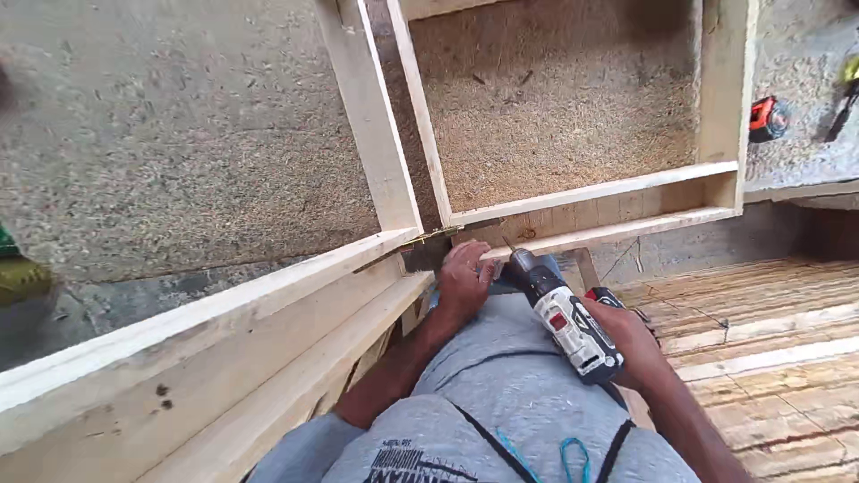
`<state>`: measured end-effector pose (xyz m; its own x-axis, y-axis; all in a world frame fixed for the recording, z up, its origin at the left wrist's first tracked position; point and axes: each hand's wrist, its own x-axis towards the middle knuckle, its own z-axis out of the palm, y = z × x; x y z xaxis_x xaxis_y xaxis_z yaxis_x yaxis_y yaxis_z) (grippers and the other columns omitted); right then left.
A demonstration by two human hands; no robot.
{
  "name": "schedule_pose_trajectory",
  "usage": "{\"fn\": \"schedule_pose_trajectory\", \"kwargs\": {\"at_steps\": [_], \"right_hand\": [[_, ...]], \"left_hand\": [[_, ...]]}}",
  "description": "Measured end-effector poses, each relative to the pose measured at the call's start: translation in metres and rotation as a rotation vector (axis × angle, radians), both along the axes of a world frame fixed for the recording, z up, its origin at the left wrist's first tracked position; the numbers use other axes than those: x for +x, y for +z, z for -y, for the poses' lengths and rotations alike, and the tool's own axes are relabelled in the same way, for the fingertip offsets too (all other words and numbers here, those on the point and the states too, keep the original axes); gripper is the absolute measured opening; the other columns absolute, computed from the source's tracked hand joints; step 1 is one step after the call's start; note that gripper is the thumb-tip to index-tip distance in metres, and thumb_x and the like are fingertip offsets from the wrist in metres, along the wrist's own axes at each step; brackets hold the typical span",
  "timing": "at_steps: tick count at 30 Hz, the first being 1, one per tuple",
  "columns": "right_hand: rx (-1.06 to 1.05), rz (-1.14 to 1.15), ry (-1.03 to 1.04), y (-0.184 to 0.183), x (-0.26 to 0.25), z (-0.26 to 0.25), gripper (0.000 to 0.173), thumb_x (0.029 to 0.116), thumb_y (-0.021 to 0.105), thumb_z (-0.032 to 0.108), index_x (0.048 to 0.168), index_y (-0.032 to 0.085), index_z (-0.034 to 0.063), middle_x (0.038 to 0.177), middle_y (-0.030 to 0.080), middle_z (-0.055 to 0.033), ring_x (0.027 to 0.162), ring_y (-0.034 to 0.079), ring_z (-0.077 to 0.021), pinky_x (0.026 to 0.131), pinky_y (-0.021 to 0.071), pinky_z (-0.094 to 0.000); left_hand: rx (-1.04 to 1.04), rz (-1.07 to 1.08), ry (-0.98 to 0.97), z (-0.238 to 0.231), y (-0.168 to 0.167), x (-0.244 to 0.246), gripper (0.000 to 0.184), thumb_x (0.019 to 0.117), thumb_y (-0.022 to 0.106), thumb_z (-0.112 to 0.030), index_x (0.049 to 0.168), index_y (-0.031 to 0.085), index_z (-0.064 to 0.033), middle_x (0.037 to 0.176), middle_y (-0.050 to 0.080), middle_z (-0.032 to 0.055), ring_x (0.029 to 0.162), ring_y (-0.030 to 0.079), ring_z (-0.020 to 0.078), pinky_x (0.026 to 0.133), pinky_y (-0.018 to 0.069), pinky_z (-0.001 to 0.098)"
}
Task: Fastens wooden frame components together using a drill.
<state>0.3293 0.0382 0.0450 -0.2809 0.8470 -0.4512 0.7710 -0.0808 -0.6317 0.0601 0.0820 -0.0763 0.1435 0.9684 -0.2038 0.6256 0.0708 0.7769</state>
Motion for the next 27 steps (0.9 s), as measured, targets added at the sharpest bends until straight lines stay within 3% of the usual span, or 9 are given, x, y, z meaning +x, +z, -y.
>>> {"fn": "schedule_pose_trajectory", "kwargs": {"at_steps": [3,6,11,15,19,21,23,25,27], "right_hand": [[0.090,-0.114,-0.163,0.011,0.029,0.035,0.040,0.0880,0.067,0.040,0.115,0.072,0.0098,0.094,0.076,-0.0026,0.086,0.073,-0.0106,0.075,0.0621,-0.0402],[0.159,-0.146,-0.236,0.003,0.050,0.039,0.039,0.0901,0.066,0.039,0.109,0.073,0.0060,0.089,0.076,-0.0031,0.084,0.072,-0.0054,0.076,0.0603,-0.0299],[0.090,-0.162,-0.121,-0.009,0.099,0.001,0.035,0.0889,0.067,0.038,0.110,0.074,0.0104,0.092,0.077,-0.0021,0.084,0.074,-0.0117,0.074,0.0625,-0.0420],[0.062,-0.142,-0.029,-0.002,0.134,-0.025,0.041,0.0872,0.067,0.039,0.114,0.073,0.0084,0.096,0.077,-0.0038,0.086,0.075,-0.0131,0.076,0.0628,-0.0427],[0.029,-0.142,0.035,-0.005,0.156,-0.041,0.048,0.0924,0.060,0.037,0.112,0.071,-0.0052,0.093,0.076,-0.0137,0.084,0.074,-0.0162,0.079,0.0604,-0.0396],[0.040,-0.160,0.058,-0.014,0.165,-0.044,0.053,0.0899,0.063,0.040,0.112,0.070,-0.0073,0.092,0.075,-0.0158,0.084,0.073,-0.0160,0.079,0.0598,-0.0385],[0.043,-0.200,0.090,-0.024,0.168,-0.049,0.056,0.0878,0.066,0.046,0.113,0.070,-0.0032,0.094,0.075,-0.0110,0.087,0.072,-0.0084,0.082,0.0597,-0.0315],[0.064,-0.243,0.123,-0.030,0.162,-0.054,0.055,0.0866,0.067,0.050,0.110,0.071,0.0011,0.091,0.075,-0.0073,0.085,0.071,-0.0050,0.078,0.0596,-0.0292],[0.087,-0.284,0.145,-0.033,0.147,-0.060,0.052,0.0872,0.066,0.053,0.110,0.072,0.0069,0.091,0.076,-0.0039,0.085,0.071,-0.0032,0.076,0.0601,-0.0292]], "left_hand": [[0.193,0.074,0.054,-0.030,0.023,0.031,0.025,0.1007,0.063,-0.022,0.114,0.076,-0.0049,0.116,0.075,0.0099,0.116,0.069,0.0231,0.103,0.0550,0.0405],[0.208,0.059,0.152,-0.120,0.025,0.077,0.021,0.1013,0.063,-0.018,0.112,0.076,-0.0047,0.106,0.076,0.0093,0.100,0.073,0.0172,0.091,0.0606,0.0358],[-0.158,-0.279,0.176,-0.288,-0.027,0.129,0.037,0.1047,0.054,-0.026,0.136,0.065,-0.0102,0.133,0.067,0.0143,0.122,0.065,0.0304,0.105,0.0517,0.0529],[-0.166,-0.490,0.068,-0.331,-0.072,0.146,0.030,0.1041,0.054,-0.031,0.126,0.069,-0.0172,0.137,0.062,0.0120,0.119,0.066,0.0320,0.095,0.0575,0.0553],[-0.160,-0.360,0.082,-0.312,-0.055,0.131,0.031,0.1046,0.053,-0.023,0.126,0.068,-0.0072,0.136,0.062,0.0138,0.126,0.062,0.0294,0.104,0.0540,0.0494],[-0.119,-0.144,0.147,-0.276,-0.022,0.125,0.025,0.1050,0.054,-0.016,0.121,0.066,-0.0014,0.116,0.072,0.0161,0.109,0.071,0.0288,0.095,0.0579,0.0488],[-0.086,0.020,0.192,-0.220,0.017,0.113,0.021,0.1051,0.056,-0.014,0.120,0.065,-0.0026,0.105,0.075,0.0130,0.095,0.075,0.0246,0.088,0.0612,0.0460],[0.108,0.028,0.198,-0.148,0.057,0.093,0.024,0.1028,0.062,-0.010,0.125,0.067,-0.0023,0.104,0.075,0.0112,0.092,0.075,0.0204,0.086,0.0624,0.0403],[0.498,-0.158,0.187,-0.080,0.117,0.056,0.023,0.1021,0.062,-0.011,0.122,0.072,-0.0024,0.100,0.078,0.0088,0.094,0.074,0.0169,0.087,0.0609,0.0355]]}}
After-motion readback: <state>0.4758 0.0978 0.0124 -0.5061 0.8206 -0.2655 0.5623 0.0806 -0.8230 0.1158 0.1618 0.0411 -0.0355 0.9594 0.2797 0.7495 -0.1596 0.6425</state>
